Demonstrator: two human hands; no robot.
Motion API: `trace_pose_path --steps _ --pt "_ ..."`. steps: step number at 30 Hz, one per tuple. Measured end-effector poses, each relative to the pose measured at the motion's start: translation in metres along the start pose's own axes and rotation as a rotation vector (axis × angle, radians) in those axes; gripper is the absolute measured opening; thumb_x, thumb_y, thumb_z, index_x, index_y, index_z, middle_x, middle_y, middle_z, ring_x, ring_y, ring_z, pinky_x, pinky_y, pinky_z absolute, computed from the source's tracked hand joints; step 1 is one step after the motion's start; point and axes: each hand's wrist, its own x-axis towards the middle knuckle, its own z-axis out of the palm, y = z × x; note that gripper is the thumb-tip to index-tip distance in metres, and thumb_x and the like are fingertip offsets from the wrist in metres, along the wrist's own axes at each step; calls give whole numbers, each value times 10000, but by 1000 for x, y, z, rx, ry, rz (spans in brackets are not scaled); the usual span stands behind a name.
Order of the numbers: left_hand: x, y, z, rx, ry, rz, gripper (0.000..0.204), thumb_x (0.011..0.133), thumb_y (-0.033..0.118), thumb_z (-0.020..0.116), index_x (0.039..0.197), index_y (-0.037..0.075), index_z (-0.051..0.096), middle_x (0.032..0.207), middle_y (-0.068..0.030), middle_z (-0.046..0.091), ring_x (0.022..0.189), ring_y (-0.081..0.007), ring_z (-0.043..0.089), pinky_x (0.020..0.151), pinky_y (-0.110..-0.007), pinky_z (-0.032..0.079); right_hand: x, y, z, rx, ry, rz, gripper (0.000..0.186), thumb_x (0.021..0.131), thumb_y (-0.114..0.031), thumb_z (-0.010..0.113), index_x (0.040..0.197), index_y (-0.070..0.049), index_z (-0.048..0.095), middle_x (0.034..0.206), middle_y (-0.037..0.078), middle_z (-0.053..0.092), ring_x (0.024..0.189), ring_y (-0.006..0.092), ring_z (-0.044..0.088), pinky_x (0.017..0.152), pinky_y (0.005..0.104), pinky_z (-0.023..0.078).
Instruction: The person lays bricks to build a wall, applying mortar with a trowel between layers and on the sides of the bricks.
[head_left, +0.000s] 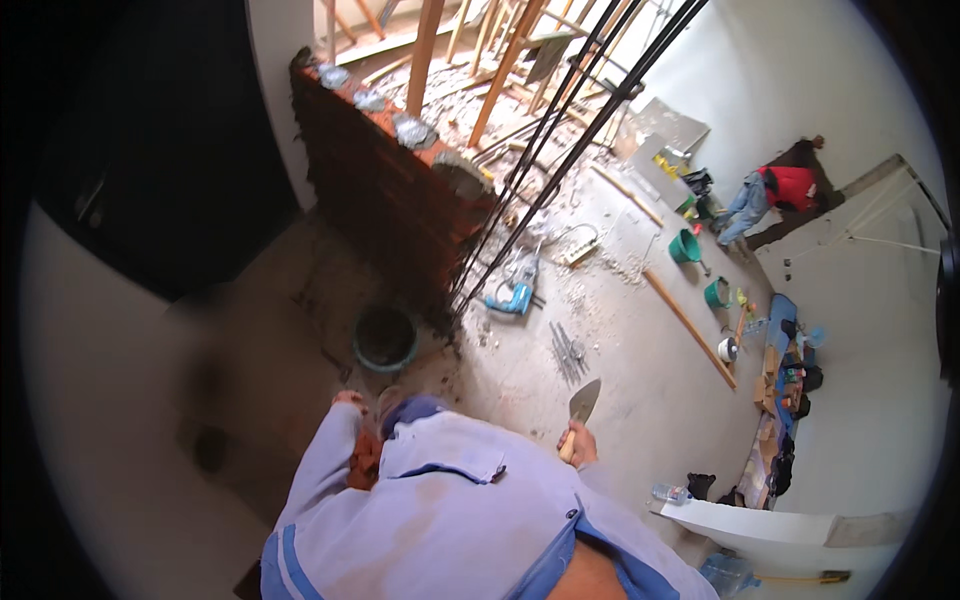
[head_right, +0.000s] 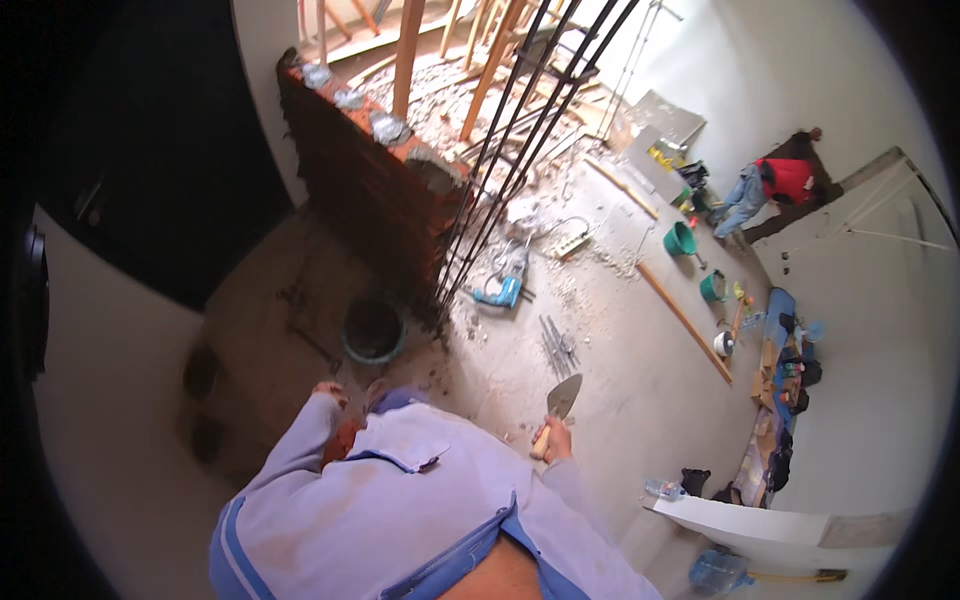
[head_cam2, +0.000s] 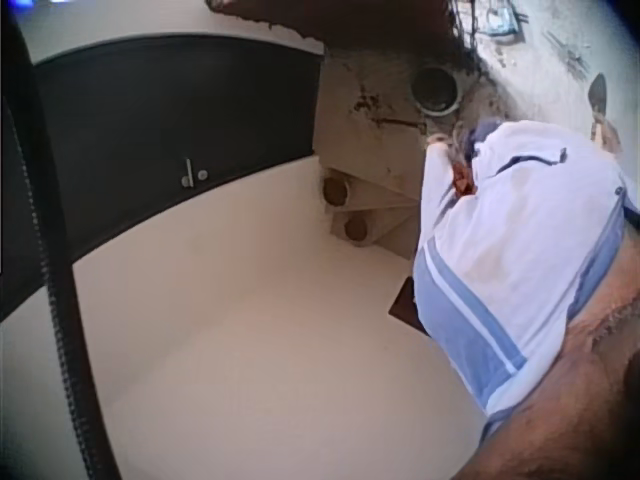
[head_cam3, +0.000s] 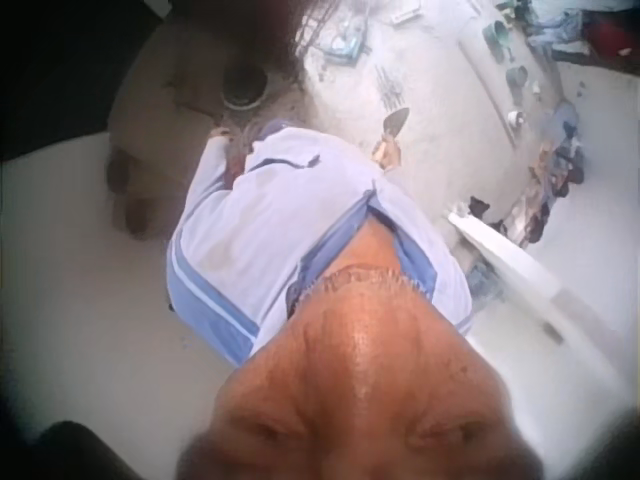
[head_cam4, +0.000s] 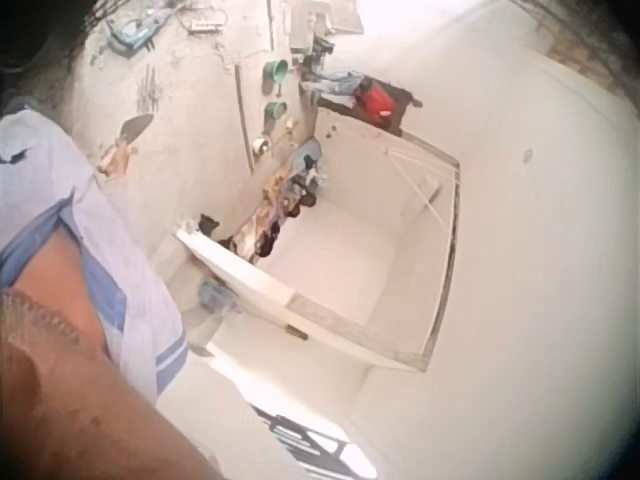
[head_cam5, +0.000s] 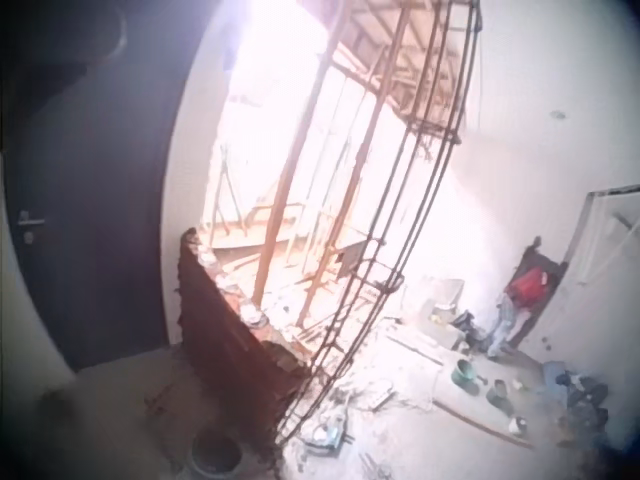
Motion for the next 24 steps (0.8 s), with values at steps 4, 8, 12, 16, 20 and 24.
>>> trace_pose_path --steps 4,8,12,16,20,24 --pt "-28 166 -7 -4 157 427 444 661 199 819 1059 33 714 873 -109 734 813 -209 704 819 -319 557 -4 11 -21 -78 183 27 152 913 -214 595 906 -104 491 630 74 525 497 225 549 428 402 475" --pt "-85 351 -93 -331 326 1097 591 706 277 809 1202 9 633 968 -141 697 882 -267 676 828 -385 535 -13 -21 53 -148 151 -69 164 907 -219 602 932 -98 494 670 86 530 542 237 548 464 406 473" --pt "-168 491 -149 -155 542 1566 1011 613 427 868 1381 -74 443 1378 -284 483 1324 -414 424 1135 -434 315 -13 -82 129 -269 132 -238 183 900 -223 609 958 -91 497 710 98 534 587 250 547 500 409 471" --pt "-225 584 -158 -133 448 1781 1291 624 596 829 1501 -83 169 1541 -298 241 1449 -418 226 1185 -448 224 -41 -149 187 -405 171 -470 205 894 -227 616 984 -85 500 750 110 539 632 263 546 537 412 469" --pt "-281 620 -164 -84 450 1889 1291 657 677 756 1506 -83 150 1561 -292 197 1465 -436 158 1202 -458 158 -64 -200 223 -518 212 -650 230 888 -232 623 1010 -78 502 790 122 543 677 275 545 573 416 467" --pt "-284 640 -156 -95 449 1902 1268 654 602 796 1513 -64 145 1564 -275 204 1466 -432 157 1193 -491 160 -68 -235 249 -582 239 -748 258 882 -236 630 1036 -72 505 831 135 548 722 288 544 609 419 465"
